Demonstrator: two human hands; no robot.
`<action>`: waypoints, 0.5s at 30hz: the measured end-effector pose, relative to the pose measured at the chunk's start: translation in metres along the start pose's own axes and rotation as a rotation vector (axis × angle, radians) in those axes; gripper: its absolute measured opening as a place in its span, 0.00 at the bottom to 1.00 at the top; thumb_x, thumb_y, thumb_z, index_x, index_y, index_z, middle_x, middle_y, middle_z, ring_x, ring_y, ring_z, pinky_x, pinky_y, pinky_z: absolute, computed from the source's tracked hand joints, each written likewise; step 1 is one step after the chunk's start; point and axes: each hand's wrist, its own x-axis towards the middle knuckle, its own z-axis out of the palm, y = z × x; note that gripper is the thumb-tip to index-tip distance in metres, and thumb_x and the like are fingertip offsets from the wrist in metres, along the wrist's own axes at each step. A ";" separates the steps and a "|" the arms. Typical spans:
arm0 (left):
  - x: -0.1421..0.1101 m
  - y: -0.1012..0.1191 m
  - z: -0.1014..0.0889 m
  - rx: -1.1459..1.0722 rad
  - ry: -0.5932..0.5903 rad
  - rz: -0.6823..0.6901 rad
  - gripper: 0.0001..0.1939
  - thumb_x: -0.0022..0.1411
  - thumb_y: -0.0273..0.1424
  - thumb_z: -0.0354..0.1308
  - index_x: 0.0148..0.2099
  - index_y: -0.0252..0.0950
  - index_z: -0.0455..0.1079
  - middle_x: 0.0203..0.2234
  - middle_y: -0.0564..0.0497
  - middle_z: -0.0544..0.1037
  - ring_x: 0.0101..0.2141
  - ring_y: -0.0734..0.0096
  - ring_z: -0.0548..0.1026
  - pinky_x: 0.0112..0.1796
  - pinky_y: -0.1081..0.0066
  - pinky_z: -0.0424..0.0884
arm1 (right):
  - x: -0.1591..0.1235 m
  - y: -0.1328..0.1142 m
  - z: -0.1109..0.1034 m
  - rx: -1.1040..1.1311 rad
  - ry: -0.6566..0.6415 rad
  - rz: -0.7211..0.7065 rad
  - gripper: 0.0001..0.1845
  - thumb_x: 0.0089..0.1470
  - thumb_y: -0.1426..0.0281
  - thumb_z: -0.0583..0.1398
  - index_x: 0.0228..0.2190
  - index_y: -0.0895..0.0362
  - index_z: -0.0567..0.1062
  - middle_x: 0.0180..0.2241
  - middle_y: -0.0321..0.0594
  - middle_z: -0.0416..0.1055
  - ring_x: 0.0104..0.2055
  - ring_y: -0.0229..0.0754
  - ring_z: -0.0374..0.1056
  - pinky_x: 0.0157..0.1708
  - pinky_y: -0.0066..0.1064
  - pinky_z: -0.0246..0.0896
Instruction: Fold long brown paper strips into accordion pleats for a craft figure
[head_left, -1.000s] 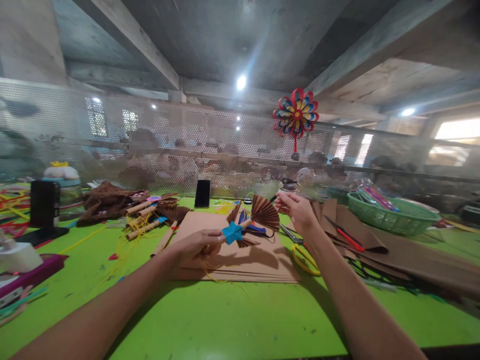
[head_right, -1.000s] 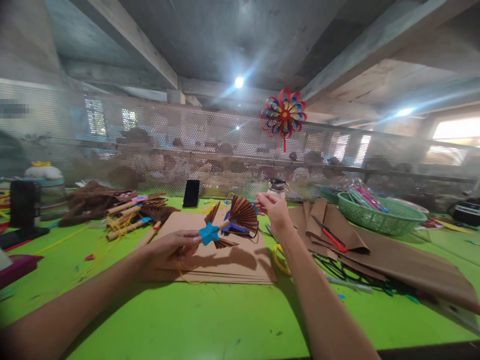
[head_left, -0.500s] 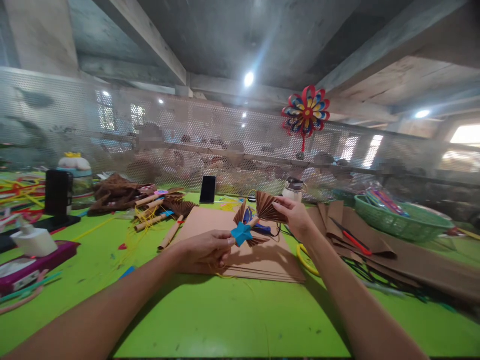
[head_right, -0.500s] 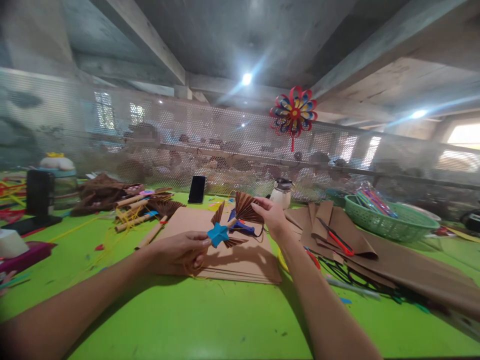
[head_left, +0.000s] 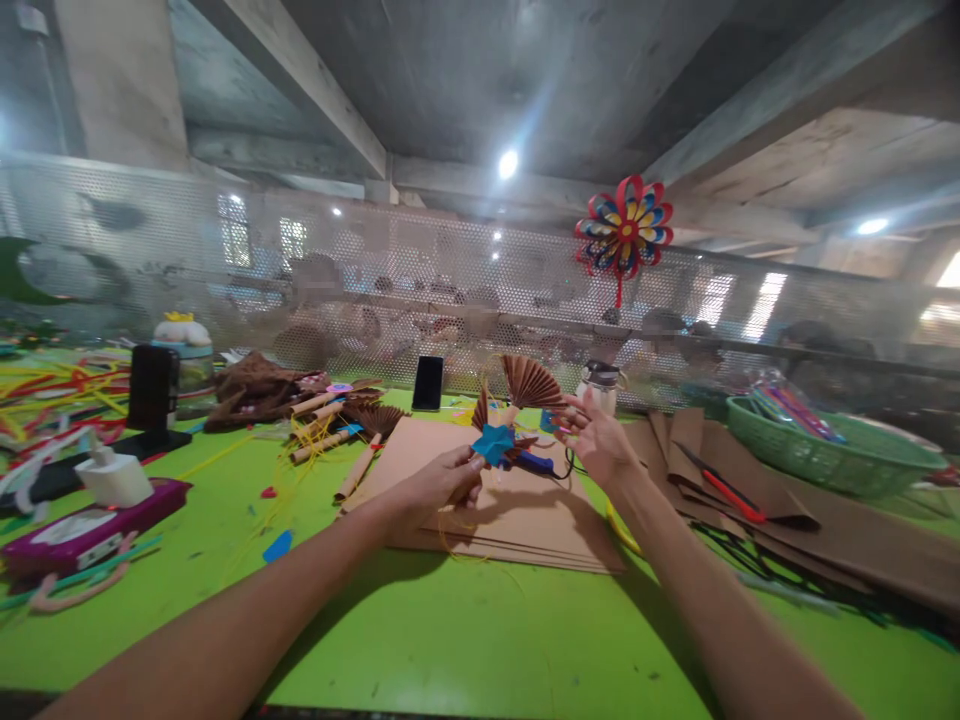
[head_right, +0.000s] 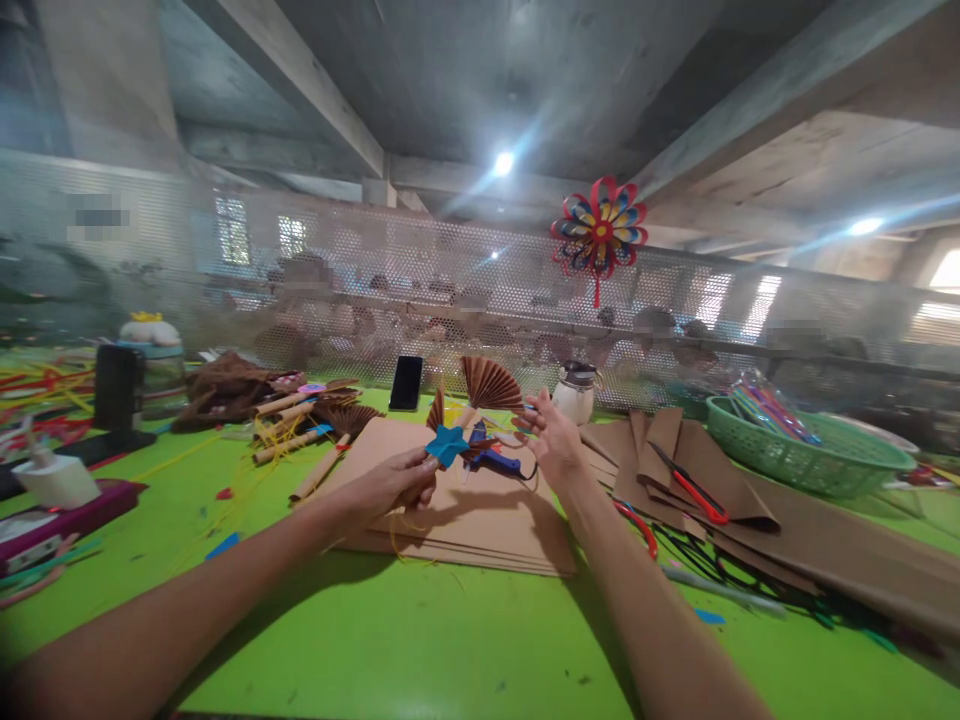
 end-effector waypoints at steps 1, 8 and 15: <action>0.002 -0.001 0.000 0.034 0.046 0.019 0.15 0.58 0.43 0.49 0.33 0.35 0.55 0.20 0.56 0.65 0.19 0.80 0.60 0.22 0.75 0.55 | -0.002 0.004 0.004 0.014 0.015 0.032 0.21 0.44 0.52 0.58 0.31 0.56 0.72 0.29 0.41 0.73 0.32 0.41 0.69 0.32 0.33 0.65; -0.001 0.004 0.010 0.237 0.032 0.114 0.18 0.58 0.47 0.46 0.33 0.35 0.55 0.18 0.58 0.62 0.19 0.78 0.60 0.22 0.75 0.58 | -0.030 0.023 0.045 -0.195 -0.122 0.018 0.17 0.38 0.58 0.64 0.25 0.60 0.73 0.23 0.36 0.69 0.23 0.33 0.62 0.23 0.25 0.57; -0.006 0.006 0.014 0.271 -0.101 0.120 0.20 0.59 0.48 0.43 0.36 0.34 0.58 0.19 0.57 0.63 0.21 0.77 0.61 0.25 0.75 0.58 | -0.031 0.028 0.047 -0.209 -0.016 -0.008 0.19 0.35 0.58 0.65 0.20 0.64 0.73 0.17 0.36 0.65 0.18 0.31 0.56 0.19 0.25 0.52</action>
